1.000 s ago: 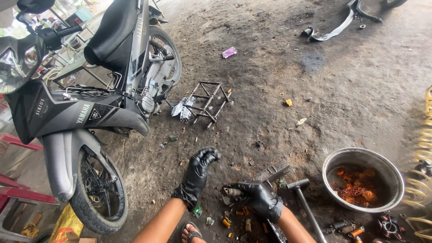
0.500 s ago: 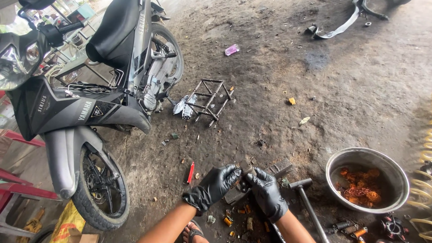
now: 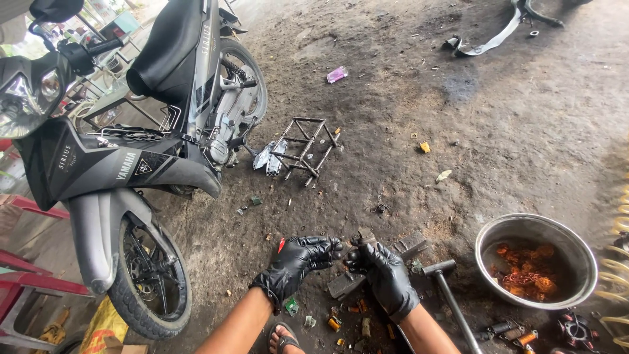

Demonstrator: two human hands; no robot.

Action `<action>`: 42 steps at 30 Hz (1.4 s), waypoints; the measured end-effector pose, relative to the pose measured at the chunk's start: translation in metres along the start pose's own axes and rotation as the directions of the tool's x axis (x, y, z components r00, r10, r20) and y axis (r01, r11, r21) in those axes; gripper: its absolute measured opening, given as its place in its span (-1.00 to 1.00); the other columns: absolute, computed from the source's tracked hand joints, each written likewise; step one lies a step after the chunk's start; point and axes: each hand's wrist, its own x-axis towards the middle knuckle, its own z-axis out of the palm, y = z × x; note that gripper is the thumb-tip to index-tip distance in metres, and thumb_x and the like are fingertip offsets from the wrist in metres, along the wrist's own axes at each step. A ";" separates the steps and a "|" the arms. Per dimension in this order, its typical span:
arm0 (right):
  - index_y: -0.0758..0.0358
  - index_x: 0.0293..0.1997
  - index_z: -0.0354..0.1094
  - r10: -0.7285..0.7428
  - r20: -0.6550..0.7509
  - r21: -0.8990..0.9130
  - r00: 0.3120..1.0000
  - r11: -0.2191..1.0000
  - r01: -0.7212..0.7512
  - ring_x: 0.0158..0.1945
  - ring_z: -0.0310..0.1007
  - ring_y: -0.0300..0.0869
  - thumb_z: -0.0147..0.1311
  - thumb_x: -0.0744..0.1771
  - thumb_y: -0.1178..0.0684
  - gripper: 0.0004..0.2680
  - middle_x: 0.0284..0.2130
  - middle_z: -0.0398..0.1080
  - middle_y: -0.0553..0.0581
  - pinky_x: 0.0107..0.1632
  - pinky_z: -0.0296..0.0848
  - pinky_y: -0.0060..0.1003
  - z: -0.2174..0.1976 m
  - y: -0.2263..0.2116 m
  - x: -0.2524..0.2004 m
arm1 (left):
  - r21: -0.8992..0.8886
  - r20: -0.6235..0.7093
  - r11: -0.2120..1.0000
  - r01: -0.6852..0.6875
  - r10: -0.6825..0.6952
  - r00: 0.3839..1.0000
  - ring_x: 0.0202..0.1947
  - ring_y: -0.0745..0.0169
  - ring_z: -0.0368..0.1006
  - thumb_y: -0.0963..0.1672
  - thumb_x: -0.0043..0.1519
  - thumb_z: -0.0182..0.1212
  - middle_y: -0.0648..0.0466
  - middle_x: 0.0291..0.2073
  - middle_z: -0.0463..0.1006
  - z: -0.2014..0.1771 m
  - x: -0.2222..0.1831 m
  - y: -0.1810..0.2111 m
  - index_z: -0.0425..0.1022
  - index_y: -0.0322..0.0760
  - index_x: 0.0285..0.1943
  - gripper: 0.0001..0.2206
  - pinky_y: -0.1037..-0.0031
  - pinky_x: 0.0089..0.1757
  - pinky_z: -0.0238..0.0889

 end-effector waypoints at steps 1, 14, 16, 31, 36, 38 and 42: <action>0.45 -0.03 0.44 0.001 -0.014 0.032 1.000 0.999 -0.001 -0.23 0.58 -0.04 0.04 0.37 0.11 -0.81 -0.29 0.54 0.24 -0.12 0.57 -0.11 -0.003 0.003 0.003 | 0.010 -0.031 1.000 0.003 -0.003 1.000 -0.13 0.10 0.63 -0.19 0.29 0.20 -0.15 -0.06 0.68 0.000 0.000 0.002 0.54 -0.55 0.14 -0.71 0.31 -0.07 0.50; 0.44 0.00 0.50 -0.098 -0.078 -0.164 0.992 0.983 0.084 -0.28 0.58 -0.11 0.11 0.35 0.18 -0.82 -0.31 0.59 0.22 -0.16 0.54 -0.22 -0.013 0.005 0.008 | 0.034 0.052 0.999 -0.015 0.013 0.999 0.04 -0.06 0.60 -0.19 0.26 0.15 -0.17 0.08 0.64 -0.005 -0.018 0.012 0.43 -0.50 0.25 -0.63 0.22 -0.03 0.51; 0.44 0.00 0.50 -0.100 -0.068 -0.158 0.993 0.983 0.088 -0.28 0.57 -0.11 0.11 0.35 0.18 -0.82 -0.31 0.59 0.22 -0.16 0.54 -0.22 -0.011 0.003 0.005 | 0.054 0.092 0.998 -0.025 0.020 0.996 0.05 -0.03 0.60 -0.18 0.26 0.17 -0.14 0.10 0.64 -0.004 -0.021 0.013 0.47 -0.49 0.23 -0.64 0.24 -0.02 0.51; 0.40 -0.07 0.40 -0.010 0.155 0.018 0.988 1.000 0.007 -0.23 0.54 -0.03 0.03 0.37 0.06 -0.82 -0.29 0.52 0.26 -0.13 0.54 -0.06 -0.001 -0.012 -0.009 | 0.243 0.141 0.965 -0.103 0.070 0.987 0.07 0.25 0.56 -0.21 0.12 0.33 0.05 0.12 0.64 0.005 -0.022 0.011 0.54 -0.28 0.21 -0.59 0.37 0.11 0.41; 0.32 -0.12 0.39 0.104 0.150 0.075 0.983 0.990 -0.116 -0.25 0.52 -0.07 0.05 0.34 0.01 -0.82 -0.31 0.51 0.23 -0.16 0.52 -0.11 -0.002 -0.010 -0.016 | 0.297 0.078 0.951 -0.086 0.065 0.995 0.00 0.31 0.59 -0.17 0.15 0.33 0.13 0.01 0.69 0.005 -0.006 -0.009 0.60 -0.24 0.10 -0.69 0.43 0.03 0.45; 0.36 -0.12 0.41 0.134 0.216 0.024 0.967 0.989 -0.143 -0.32 0.51 -0.05 0.06 0.35 0.00 -0.81 -0.35 0.52 0.25 -0.22 0.52 -0.13 -0.009 -0.005 -0.016 | 0.503 0.103 0.839 -0.208 0.181 0.978 -0.17 0.34 0.60 -0.16 0.16 0.41 0.08 -0.18 0.71 0.001 0.003 -0.027 0.66 -0.30 -0.07 -0.80 0.43 -0.07 0.46; 0.32 -0.15 0.41 0.169 0.112 0.015 0.979 0.985 -0.171 -0.35 0.49 -0.11 0.06 0.34 0.01 -0.83 -0.36 0.52 0.19 -0.26 0.48 -0.21 -0.023 0.012 -0.011 | 0.711 0.096 0.670 -0.213 0.208 0.973 -0.32 0.31 0.62 -0.10 0.13 0.43 0.02 -0.33 0.72 0.023 0.000 -0.016 0.67 -0.32 -0.19 -0.81 0.40 -0.20 0.46</action>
